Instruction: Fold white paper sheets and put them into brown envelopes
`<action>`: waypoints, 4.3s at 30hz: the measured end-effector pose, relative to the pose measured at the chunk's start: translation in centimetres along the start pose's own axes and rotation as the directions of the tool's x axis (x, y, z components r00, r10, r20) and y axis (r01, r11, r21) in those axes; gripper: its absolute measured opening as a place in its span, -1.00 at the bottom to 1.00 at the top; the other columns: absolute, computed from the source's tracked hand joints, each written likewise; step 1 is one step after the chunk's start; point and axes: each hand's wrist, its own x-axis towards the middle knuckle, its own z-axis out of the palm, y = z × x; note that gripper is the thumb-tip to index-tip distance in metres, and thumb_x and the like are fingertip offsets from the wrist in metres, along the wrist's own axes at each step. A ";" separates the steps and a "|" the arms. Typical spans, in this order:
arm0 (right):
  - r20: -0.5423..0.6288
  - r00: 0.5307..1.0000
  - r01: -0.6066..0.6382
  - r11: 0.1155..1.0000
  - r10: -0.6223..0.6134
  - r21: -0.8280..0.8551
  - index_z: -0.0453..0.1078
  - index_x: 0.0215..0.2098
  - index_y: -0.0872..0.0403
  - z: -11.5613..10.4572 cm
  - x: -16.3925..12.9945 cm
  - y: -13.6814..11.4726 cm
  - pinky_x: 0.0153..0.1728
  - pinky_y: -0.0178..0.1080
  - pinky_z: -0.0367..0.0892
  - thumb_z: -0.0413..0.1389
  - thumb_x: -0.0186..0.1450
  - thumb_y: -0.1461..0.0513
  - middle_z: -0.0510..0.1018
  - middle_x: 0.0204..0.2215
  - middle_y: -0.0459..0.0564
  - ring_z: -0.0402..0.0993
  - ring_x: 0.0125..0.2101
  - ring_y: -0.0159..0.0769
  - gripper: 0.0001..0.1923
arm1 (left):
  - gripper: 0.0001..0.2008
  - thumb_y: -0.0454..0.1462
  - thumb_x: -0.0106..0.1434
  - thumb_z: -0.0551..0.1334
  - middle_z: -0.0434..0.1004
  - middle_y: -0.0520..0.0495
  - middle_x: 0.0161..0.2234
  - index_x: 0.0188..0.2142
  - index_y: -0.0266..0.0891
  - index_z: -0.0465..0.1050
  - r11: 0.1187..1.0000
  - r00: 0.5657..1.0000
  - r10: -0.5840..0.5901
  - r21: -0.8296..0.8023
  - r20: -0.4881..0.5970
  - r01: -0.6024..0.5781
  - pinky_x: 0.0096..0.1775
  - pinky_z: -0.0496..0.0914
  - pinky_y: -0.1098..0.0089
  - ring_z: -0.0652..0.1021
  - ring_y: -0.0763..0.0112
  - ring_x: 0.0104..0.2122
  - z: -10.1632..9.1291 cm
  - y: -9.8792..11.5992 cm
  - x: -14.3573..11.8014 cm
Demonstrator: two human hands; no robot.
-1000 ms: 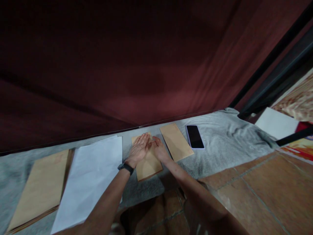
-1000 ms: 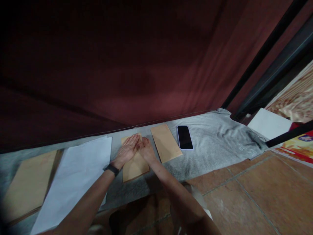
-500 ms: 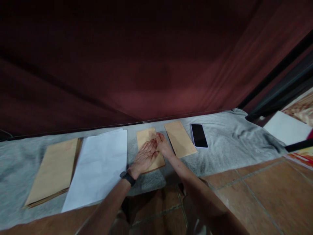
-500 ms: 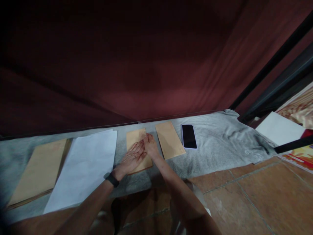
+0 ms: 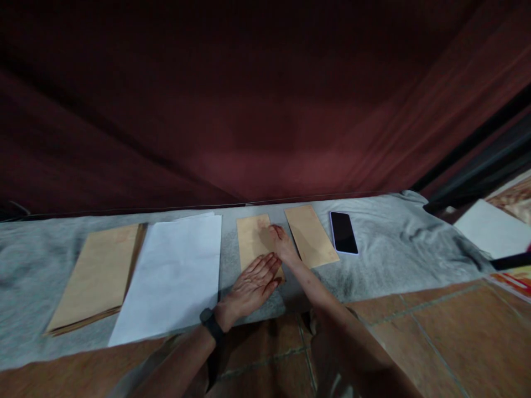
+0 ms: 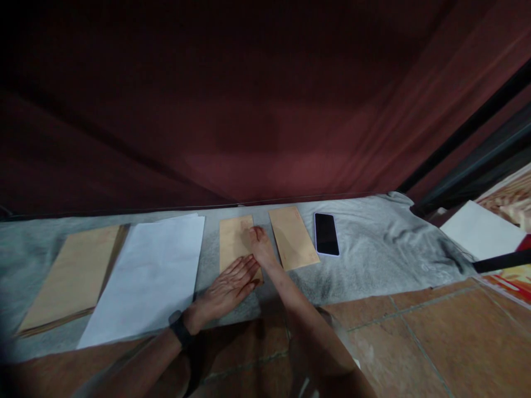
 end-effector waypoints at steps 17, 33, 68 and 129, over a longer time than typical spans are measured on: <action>0.294 0.911 0.378 0.871 -0.289 -0.315 0.50 0.11 0.07 -2.1 -1.2 -0.8 0.24 -0.10 0.33 -0.07 0.38 0.41 0.55 0.13 0.11 0.44 0.17 -0.17 -0.55 | -0.53 -0.13 0.53 -0.06 0.48 -0.16 0.24 0.21 -0.25 0.46 0.969 0.987 -0.125 -0.225 -0.096 0.101 0.35 0.23 0.14 0.40 0.27 0.30 -2.7 -1.7 1.0; 0.582 0.765 0.578 0.694 -0.276 -0.430 0.18 0.42 -0.05 -2.0 -3.0 -2.4 0.45 0.04 -0.13 -0.11 0.56 0.13 0.10 0.46 -0.06 -0.04 0.45 -0.22 -0.50 | -0.50 -0.02 0.47 0.06 0.42 -0.12 0.29 0.29 -0.17 0.32 0.993 0.993 0.071 -0.085 -0.097 -0.079 0.38 0.07 0.18 0.34 0.26 0.32 -0.2 0.5 -0.4; 0.497 0.816 0.540 0.694 -0.294 -0.476 0.08 0.47 0.02 1.8 -1.2 -2.7 0.45 0.10 -0.18 -0.08 0.53 0.10 0.05 0.47 0.04 -0.05 0.45 -0.11 -0.43 | -0.28 0.07 0.36 0.21 0.25 -0.20 0.39 0.39 -0.18 0.16 0.943 0.986 0.165 -0.290 -0.015 -0.162 0.39 0.09 0.19 0.28 0.18 0.37 -1.5 2.5 -1.6; 0.098 0.995 -0.033 0.954 0.004 0.298 0.52 0.14 0.01 -7.5 -5.2 -6.5 0.08 -0.10 0.42 0.13 0.20 0.22 0.67 -0.03 -0.03 0.56 0.00 -0.11 -0.48 | -0.62 -0.10 0.15 0.42 0.63 -0.14 -0.07 -0.07 -0.17 0.58 -0.098 0.717 -0.695 -0.995 0.054 -0.020 -0.07 0.46 0.27 0.59 0.19 -0.04 -4.9 -0.7 3.0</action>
